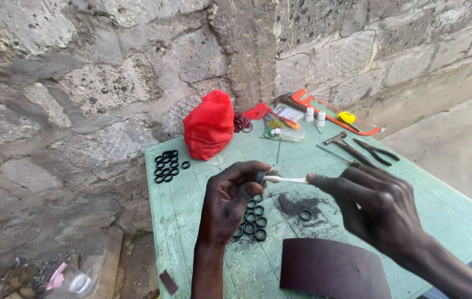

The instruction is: The recorder is polishing and cleaning small black rings using a toothbrush and a piece of sandpaper.

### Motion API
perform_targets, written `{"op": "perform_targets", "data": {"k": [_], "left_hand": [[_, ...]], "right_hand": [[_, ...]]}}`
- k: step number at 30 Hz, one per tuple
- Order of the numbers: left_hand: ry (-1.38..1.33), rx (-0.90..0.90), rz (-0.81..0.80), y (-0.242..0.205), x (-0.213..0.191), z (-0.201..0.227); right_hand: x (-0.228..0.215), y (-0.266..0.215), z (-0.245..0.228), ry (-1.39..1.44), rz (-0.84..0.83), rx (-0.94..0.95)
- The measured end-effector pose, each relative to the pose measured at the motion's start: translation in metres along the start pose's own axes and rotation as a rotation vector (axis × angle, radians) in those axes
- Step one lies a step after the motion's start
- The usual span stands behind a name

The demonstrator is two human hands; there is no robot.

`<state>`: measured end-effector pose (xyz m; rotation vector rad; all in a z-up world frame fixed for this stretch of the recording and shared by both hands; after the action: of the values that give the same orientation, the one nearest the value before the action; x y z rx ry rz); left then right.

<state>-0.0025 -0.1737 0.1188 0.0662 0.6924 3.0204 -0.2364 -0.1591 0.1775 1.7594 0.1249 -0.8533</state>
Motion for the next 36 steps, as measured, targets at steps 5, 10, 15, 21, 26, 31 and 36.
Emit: {"op": "perform_targets", "data": {"k": [5,10,15,21,26,31,36], "left_hand": [[-0.052,0.062,-0.015,0.002,-0.001,-0.003],[-0.134,0.148,-0.056,0.002,-0.003,-0.001],[-0.107,0.144,-0.010,0.001,-0.011,-0.002],[-0.228,0.076,-0.008,0.005,-0.012,0.002],[-0.108,0.082,0.006,0.002,-0.012,-0.009],[0.021,0.004,0.015,0.005,-0.012,0.001],[-0.016,0.090,-0.010,0.004,-0.013,-0.001]], "right_hand": [[0.031,-0.035,0.032,0.195,-0.404,0.805],[0.057,-0.051,0.035,0.954,-0.439,0.923],[0.068,-0.071,0.036,1.340,-0.257,1.172],[0.046,-0.055,0.036,0.718,-0.079,0.652],[0.025,-0.015,0.007,0.222,-0.037,0.359],[0.027,-0.011,-0.001,0.100,0.034,0.213],[0.047,-0.030,0.006,0.253,-0.082,0.516]]}}
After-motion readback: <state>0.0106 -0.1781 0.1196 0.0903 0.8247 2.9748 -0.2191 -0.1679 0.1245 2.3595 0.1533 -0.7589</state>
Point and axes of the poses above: each hand's wrist, its own y-axis towards the middle knuckle, its own x-axis out of the palm, z = x × y, the point moved 5 cm from there along y, towards the middle knuckle, and after that the axes turned 6 degrees about y, right-handed, at the moved point
